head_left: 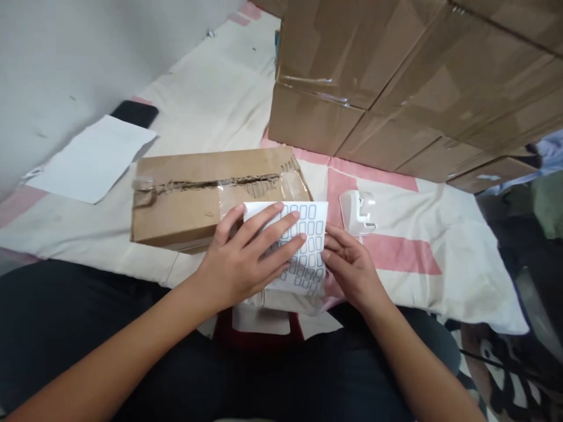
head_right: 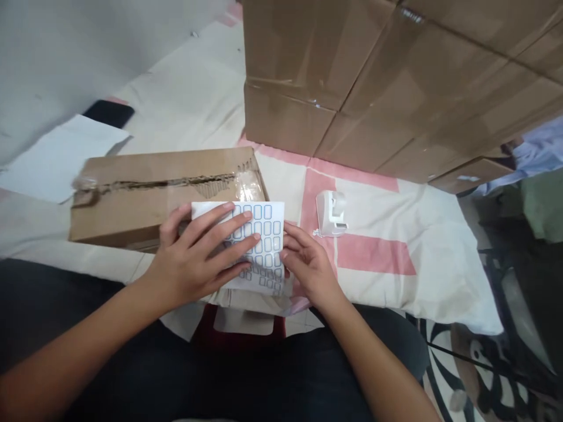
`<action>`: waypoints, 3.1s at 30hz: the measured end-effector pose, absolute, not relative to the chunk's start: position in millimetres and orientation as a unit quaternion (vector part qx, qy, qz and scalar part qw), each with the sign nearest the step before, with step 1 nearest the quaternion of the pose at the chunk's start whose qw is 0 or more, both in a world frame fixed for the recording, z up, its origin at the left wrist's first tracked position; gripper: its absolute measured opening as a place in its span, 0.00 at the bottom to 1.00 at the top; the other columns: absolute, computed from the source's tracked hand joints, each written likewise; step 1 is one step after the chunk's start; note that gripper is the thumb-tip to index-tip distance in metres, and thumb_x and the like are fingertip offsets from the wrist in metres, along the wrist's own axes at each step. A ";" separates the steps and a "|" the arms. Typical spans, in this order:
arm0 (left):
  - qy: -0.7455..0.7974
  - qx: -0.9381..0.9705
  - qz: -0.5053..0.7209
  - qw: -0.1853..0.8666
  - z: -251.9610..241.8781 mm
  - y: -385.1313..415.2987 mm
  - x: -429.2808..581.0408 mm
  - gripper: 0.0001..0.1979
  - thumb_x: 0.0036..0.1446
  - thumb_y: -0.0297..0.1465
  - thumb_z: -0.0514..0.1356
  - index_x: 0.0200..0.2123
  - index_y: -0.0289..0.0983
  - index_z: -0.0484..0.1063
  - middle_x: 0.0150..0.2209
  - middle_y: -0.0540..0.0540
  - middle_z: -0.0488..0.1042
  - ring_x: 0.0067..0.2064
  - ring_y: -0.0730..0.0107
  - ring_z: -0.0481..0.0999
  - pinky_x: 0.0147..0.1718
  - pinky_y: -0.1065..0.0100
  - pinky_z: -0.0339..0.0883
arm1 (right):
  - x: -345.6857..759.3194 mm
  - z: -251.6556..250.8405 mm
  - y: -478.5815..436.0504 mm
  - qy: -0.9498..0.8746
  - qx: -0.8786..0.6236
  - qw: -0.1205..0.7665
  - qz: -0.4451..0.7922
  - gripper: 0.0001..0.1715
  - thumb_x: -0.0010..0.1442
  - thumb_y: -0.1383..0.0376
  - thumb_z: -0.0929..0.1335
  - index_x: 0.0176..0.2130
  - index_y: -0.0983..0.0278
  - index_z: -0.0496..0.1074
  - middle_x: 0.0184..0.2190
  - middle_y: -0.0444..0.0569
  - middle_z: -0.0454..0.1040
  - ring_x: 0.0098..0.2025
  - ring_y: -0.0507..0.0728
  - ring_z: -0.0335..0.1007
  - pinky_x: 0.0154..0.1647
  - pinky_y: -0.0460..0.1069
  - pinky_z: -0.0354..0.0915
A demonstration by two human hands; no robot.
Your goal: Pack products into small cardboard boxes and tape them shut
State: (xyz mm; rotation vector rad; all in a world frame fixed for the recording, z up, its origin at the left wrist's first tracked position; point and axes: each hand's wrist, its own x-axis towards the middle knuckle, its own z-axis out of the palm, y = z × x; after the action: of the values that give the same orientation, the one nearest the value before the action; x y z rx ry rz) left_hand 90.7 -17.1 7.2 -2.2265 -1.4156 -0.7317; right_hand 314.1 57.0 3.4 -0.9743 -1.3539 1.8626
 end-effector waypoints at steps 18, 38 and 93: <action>-0.478 -0.780 -0.297 0.273 13.0 -29.0 98.9 0.15 0.63 0.33 0.65 0.53 0.47 0.75 0.45 0.45 0.76 0.50 0.56 0.66 0.52 0.53 0.54 | 329.0 3.0 23.9 -0.568 -0.335 0.331 0.675 0.05 0.57 0.64 0.77 0.32 0.60 0.79 0.34 0.46 0.76 0.35 0.52 0.72 0.35 0.47 0.71; -0.458 -0.816 -0.308 0.172 34.3 -46.7 134.1 0.12 0.65 0.38 0.61 0.49 0.40 0.73 0.41 0.47 0.79 0.39 0.62 0.74 0.37 0.59 0.56 | 333.3 19.3 -1.0 -0.852 -0.211 0.408 0.250 0.09 0.62 0.68 0.72 0.44 0.60 0.72 0.39 0.48 0.78 0.39 0.56 0.75 0.40 0.51 0.71; -0.494 -0.788 -0.367 -0.022 29.0 -50.5 140.0 0.06 0.68 0.33 0.60 0.45 0.39 0.75 0.42 0.47 0.82 0.43 0.69 0.80 0.39 0.66 0.66 | 342.1 26.6 22.4 -0.919 -0.169 0.286 0.211 0.05 0.67 0.65 0.64 0.44 0.60 0.68 0.37 0.51 0.74 0.40 0.61 0.71 0.38 0.54 0.68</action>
State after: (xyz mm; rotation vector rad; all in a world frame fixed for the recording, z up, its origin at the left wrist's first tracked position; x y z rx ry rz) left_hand 140.0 -50.5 29.0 -2.5105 -1.5729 -1.1697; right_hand 342.1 22.4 26.6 -0.4504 -2.4573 0.5642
